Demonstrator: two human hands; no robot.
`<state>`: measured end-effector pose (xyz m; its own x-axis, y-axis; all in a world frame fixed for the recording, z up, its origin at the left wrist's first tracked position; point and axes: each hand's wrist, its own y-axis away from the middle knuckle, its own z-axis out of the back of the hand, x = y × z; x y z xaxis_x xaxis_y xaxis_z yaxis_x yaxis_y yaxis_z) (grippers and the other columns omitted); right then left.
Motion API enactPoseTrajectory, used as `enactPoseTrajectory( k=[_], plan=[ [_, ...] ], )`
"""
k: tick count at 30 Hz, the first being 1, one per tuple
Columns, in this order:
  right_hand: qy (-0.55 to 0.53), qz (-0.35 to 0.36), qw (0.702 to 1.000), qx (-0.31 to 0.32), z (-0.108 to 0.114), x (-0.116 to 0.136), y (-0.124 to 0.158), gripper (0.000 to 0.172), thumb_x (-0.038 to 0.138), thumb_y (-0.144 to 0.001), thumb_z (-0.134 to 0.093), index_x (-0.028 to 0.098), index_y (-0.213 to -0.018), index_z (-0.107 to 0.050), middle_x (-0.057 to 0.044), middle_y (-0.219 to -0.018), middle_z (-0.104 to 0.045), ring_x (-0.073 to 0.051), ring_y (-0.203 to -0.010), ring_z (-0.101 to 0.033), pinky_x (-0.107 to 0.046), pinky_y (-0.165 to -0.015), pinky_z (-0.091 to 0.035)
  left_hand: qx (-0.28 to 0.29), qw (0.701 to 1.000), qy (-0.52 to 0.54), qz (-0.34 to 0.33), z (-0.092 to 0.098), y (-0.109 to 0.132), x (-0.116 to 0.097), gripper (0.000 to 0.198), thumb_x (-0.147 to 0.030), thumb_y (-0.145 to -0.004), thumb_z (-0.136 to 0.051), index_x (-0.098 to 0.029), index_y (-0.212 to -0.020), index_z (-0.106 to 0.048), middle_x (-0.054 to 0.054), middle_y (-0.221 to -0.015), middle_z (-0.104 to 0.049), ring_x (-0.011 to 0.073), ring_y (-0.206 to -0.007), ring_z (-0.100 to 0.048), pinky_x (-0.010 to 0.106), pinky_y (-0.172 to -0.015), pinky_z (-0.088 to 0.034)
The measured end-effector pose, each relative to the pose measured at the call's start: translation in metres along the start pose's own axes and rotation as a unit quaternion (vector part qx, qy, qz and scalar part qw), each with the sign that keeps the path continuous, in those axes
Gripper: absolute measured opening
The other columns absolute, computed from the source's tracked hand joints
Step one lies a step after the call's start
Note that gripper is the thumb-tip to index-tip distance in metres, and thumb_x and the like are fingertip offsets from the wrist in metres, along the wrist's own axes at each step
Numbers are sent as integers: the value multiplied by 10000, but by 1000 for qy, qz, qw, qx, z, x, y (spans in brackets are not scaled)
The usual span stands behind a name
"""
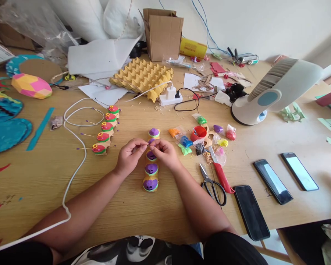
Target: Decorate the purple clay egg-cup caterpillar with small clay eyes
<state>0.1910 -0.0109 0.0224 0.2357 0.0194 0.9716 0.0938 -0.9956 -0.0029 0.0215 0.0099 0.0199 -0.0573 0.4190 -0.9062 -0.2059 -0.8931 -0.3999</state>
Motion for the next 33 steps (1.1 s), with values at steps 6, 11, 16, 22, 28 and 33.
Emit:
enactPoseTrajectory(
  k=[6,11,16,22,28,33],
  plan=[
    [5,3,1000,-17,-1,0,0,403,555,-776,-815,200,-879,-653,3,-778,-636,-110,-652,-519,-242,-599,-435,13,1000,-2,0,0,1,0,118,-310,-969,-662,-210,-981,-723,37,-964,-693,150,-893,-634,272,-807,-509],
    [4,7,1000,-24,0,0,0,381,546,-783,-813,207,-878,-664,2,-772,-629,-117,-668,-510,-241,-602,-425,17,1000,-8,-2,1,2,-1,124,-312,-967,-657,-208,-982,-722,44,-969,-686,161,-907,-634,285,-819,-511],
    [8,7,1000,-25,0,1,1,384,552,-788,-805,207,-870,-659,8,-746,-616,-115,-654,-490,-238,-587,-405,19,1000,-8,9,1,1,-4,171,-348,-976,-635,-202,-970,-723,54,-973,-696,173,-920,-642,292,-816,-521],
    [-2,5,1000,-22,0,2,1,367,521,-797,-803,198,-862,-643,24,-724,-586,-99,-621,-456,-235,-578,-380,5,999,-1,48,1,2,-3,183,-357,-984,-625,-197,-986,-714,42,-942,-701,147,-832,-619,264,-739,-488],
    [-30,2,999,-27,0,2,0,376,520,-775,-826,198,-854,-648,17,-747,-605,-99,-638,-472,-233,-601,-394,0,998,-37,-47,1,4,-2,98,-250,-923,-716,-208,-1005,-683,27,-948,-677,134,-829,-600,263,-739,-472],
    [-28,-2,999,-25,0,1,0,398,545,-753,-838,202,-849,-661,3,-774,-638,-112,-672,-510,-239,-627,-433,5,997,-58,-59,1,4,-2,102,-238,-919,-720,-212,-1011,-685,28,-946,-677,131,-815,-595,265,-726,-477]
  ],
)
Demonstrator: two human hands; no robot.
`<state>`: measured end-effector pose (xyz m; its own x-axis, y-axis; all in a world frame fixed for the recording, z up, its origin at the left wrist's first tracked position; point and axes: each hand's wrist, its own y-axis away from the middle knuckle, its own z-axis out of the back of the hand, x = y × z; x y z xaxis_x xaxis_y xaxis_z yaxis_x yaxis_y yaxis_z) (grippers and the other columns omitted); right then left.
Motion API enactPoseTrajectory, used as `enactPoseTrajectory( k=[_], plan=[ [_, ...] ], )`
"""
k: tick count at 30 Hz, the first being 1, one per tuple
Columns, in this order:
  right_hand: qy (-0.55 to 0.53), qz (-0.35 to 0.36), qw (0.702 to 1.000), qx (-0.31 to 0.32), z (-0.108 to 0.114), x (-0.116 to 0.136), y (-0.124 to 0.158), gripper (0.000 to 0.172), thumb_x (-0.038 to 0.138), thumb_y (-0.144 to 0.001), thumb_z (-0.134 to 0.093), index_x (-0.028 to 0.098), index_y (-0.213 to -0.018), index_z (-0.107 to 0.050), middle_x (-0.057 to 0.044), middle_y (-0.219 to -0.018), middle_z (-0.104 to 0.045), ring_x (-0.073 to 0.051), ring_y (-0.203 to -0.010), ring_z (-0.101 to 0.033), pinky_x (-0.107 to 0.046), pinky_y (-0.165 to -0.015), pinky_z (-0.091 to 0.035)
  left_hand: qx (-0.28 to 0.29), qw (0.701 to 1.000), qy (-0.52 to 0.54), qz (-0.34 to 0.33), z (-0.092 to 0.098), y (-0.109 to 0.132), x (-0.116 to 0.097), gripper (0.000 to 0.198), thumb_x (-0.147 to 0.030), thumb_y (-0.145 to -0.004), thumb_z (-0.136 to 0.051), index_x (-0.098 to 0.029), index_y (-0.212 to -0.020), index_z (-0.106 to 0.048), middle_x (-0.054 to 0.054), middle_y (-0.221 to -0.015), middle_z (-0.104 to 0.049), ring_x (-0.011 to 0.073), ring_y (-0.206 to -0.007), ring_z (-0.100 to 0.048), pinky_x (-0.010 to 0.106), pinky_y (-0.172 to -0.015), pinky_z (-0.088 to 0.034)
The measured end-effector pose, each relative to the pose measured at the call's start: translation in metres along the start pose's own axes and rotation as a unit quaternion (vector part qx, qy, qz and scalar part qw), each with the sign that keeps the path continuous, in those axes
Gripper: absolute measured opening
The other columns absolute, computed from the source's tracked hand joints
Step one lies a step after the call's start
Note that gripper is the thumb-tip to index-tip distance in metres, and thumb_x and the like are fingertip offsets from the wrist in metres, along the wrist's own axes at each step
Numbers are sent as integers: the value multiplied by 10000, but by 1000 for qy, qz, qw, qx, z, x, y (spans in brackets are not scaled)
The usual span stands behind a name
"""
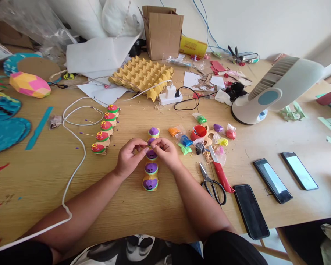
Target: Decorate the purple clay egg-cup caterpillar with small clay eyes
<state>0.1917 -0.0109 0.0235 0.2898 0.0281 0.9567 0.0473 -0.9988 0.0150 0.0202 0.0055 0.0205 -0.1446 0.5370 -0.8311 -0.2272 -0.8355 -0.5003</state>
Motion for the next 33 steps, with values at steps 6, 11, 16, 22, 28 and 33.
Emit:
enactPoseTrajectory(
  k=[6,11,16,22,28,33],
  plan=[
    [5,1,1000,3,1,-1,0,396,552,-753,-837,208,-856,-670,-6,-804,-662,-117,-692,-533,-238,-631,-452,1,1000,-4,0,0,0,0,83,-261,-931,-709,-211,-994,-691,32,-936,-682,136,-817,-604,271,-724,-484],
    [9,0,1000,9,0,0,0,405,561,-755,-831,208,-862,-665,-8,-820,-666,-117,-699,-543,-239,-642,-461,2,1000,-2,6,0,-1,1,88,-280,-936,-704,-210,-988,-693,37,-934,-685,143,-824,-612,279,-726,-487],
    [0,4,1000,12,0,0,0,400,550,-754,-838,209,-865,-662,-10,-831,-672,-116,-709,-553,-238,-651,-467,5,1000,-1,7,0,-1,0,77,-275,-937,-702,-210,-976,-695,33,-921,-686,142,-819,-611,281,-732,-485],
    [10,0,1000,7,0,0,0,424,577,-741,-836,210,-857,-658,-10,-826,-675,-120,-705,-553,-242,-644,-473,7,1000,1,17,-1,-1,1,89,-293,-936,-703,-210,-968,-693,36,-924,-691,145,-820,-614,282,-734,-486],
    [2,-5,1000,13,1,-1,0,406,565,-754,-832,212,-863,-663,-10,-834,-675,-119,-710,-558,-243,-658,-474,6,1000,11,23,-1,0,0,69,-275,-935,-703,-215,-967,-688,30,-919,-682,143,-815,-605,281,-733,-478],
    [-9,-1,1000,20,1,-1,0,384,542,-765,-833,211,-868,-666,-11,-839,-676,-122,-728,-570,-243,-676,-482,10,1000,13,18,0,0,0,53,-255,-934,-701,-214,-964,-686,25,-915,-679,140,-816,-600,278,-739,-474]
  ],
)
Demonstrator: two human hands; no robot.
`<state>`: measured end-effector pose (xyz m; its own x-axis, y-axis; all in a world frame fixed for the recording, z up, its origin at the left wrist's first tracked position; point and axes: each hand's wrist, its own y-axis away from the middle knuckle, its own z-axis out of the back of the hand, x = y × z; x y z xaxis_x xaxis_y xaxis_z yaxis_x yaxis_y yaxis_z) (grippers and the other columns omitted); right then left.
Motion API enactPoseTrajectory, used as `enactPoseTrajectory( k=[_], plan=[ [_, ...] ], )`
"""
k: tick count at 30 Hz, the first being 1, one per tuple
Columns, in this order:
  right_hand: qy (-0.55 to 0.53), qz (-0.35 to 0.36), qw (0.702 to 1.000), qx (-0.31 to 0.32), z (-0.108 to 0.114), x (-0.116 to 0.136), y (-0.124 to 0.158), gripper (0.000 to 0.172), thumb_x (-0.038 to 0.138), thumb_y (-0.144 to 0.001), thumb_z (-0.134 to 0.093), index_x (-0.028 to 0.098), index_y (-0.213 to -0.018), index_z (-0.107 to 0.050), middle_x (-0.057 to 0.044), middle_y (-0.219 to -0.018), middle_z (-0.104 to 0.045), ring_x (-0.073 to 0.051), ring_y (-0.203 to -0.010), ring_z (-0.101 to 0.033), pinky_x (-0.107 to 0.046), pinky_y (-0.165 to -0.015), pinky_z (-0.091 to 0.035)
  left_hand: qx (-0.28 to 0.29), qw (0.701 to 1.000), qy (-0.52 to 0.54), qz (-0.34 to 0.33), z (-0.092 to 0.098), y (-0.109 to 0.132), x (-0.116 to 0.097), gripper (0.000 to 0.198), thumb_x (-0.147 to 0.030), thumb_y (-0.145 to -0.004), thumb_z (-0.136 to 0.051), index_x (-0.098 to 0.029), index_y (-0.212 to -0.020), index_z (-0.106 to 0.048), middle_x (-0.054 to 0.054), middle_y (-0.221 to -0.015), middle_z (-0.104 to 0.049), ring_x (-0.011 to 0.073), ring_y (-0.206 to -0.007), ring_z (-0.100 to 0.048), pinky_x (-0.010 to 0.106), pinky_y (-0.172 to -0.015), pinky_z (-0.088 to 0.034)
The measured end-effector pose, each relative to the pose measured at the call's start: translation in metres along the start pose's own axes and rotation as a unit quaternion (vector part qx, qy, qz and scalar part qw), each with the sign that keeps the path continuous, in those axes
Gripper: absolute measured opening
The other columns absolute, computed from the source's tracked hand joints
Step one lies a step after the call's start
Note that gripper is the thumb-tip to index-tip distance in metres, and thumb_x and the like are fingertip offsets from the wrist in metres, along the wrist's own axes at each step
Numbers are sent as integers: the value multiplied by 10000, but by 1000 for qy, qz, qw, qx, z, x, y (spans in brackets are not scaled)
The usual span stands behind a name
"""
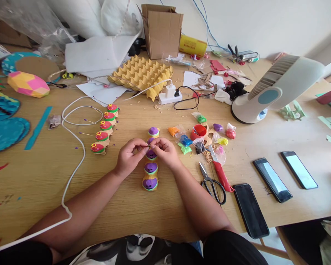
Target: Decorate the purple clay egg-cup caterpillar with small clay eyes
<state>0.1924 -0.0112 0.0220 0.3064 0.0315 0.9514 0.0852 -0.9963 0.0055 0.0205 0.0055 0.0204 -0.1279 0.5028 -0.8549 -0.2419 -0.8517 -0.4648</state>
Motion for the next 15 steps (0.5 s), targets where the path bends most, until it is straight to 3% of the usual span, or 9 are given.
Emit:
enactPoseTrajectory(
  k=[15],
  plan=[
    [-3,11,1000,12,1,-1,0,364,512,-790,-821,198,-869,-654,3,-788,-641,-109,-688,-542,-235,-660,-468,0,1000,-5,-12,0,-1,-1,59,-235,-938,-699,-207,-989,-701,32,-935,-689,134,-829,-612,265,-733,-476]
  ],
)
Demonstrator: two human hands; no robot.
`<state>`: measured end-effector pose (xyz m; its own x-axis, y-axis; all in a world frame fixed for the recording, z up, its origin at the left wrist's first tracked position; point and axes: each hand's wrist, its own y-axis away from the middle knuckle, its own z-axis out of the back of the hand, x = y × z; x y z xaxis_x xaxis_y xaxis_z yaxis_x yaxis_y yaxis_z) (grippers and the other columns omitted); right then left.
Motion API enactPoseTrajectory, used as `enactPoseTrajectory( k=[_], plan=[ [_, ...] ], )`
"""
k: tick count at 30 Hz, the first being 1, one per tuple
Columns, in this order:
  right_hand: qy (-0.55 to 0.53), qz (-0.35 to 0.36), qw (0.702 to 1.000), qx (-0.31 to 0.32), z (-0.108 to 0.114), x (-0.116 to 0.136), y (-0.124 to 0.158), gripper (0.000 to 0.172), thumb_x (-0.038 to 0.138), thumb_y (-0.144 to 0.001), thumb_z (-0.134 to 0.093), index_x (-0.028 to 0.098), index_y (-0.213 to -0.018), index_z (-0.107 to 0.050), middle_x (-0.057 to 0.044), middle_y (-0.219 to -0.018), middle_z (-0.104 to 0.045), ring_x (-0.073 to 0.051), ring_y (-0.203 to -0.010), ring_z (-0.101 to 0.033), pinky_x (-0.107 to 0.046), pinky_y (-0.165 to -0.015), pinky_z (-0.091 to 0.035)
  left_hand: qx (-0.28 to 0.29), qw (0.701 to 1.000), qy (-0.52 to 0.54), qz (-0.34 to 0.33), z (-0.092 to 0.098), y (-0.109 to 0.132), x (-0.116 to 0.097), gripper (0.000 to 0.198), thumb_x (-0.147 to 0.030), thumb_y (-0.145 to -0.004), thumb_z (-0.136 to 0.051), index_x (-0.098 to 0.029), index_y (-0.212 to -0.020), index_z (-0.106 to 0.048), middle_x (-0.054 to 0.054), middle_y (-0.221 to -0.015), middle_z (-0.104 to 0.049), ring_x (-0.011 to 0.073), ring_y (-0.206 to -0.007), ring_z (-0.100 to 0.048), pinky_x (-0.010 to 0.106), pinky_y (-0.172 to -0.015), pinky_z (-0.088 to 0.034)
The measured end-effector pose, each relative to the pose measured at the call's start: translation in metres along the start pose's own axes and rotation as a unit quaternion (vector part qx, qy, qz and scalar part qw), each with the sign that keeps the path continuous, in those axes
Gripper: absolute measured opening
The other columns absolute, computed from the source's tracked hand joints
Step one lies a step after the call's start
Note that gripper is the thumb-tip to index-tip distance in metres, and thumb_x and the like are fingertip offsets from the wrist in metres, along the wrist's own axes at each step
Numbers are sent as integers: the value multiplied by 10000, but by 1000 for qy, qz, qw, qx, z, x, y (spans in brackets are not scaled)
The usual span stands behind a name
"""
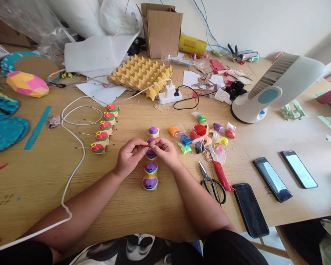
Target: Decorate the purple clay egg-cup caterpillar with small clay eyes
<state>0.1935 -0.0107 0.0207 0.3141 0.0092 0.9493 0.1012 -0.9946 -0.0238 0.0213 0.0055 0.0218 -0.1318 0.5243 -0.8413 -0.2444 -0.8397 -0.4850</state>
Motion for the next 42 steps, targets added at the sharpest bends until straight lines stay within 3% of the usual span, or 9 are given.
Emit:
enactPoseTrajectory(
  k=[16,23,30,42],
  plan=[
    [-18,-9,1000,-1,-1,1,0,362,501,-773,-840,198,-865,-664,5,-796,-656,-109,-697,-556,-234,-677,-476,2,1000,4,-6,0,0,0,44,-201,-922,-712,-205,-961,-692,19,-925,-687,126,-822,-608,253,-732,-477],
    [-28,-15,999,-8,-2,4,1,362,512,-775,-833,209,-920,-697,-37,-946,-704,-141,-824,-620,-244,-719,-502,-1,1000,4,-3,0,0,-1,50,-199,-919,-719,-206,-962,-694,19,-928,-687,122,-809,-594,255,-731,-475],
    [7,-22,1000,-17,-1,5,0,387,551,-796,-795,185,-902,-721,-15,-775,-662,-140,-745,-590,-242,-656,-472,-4,1000,8,-1,1,0,0,52,-198,-921,-717,-209,-968,-696,16,-924,-686,121,-803,-591,257,-731,-472],
    [9,-20,1000,-8,-1,2,0,384,540,-757,-838,186,-827,-707,9,-746,-679,-101,-658,-559,-230,-644,-463,1,1000,4,-2,0,0,0,41,-218,-931,-709,-207,-968,-698,27,-923,-692,133,-825,-613,269,-731,-476]
  ],
)
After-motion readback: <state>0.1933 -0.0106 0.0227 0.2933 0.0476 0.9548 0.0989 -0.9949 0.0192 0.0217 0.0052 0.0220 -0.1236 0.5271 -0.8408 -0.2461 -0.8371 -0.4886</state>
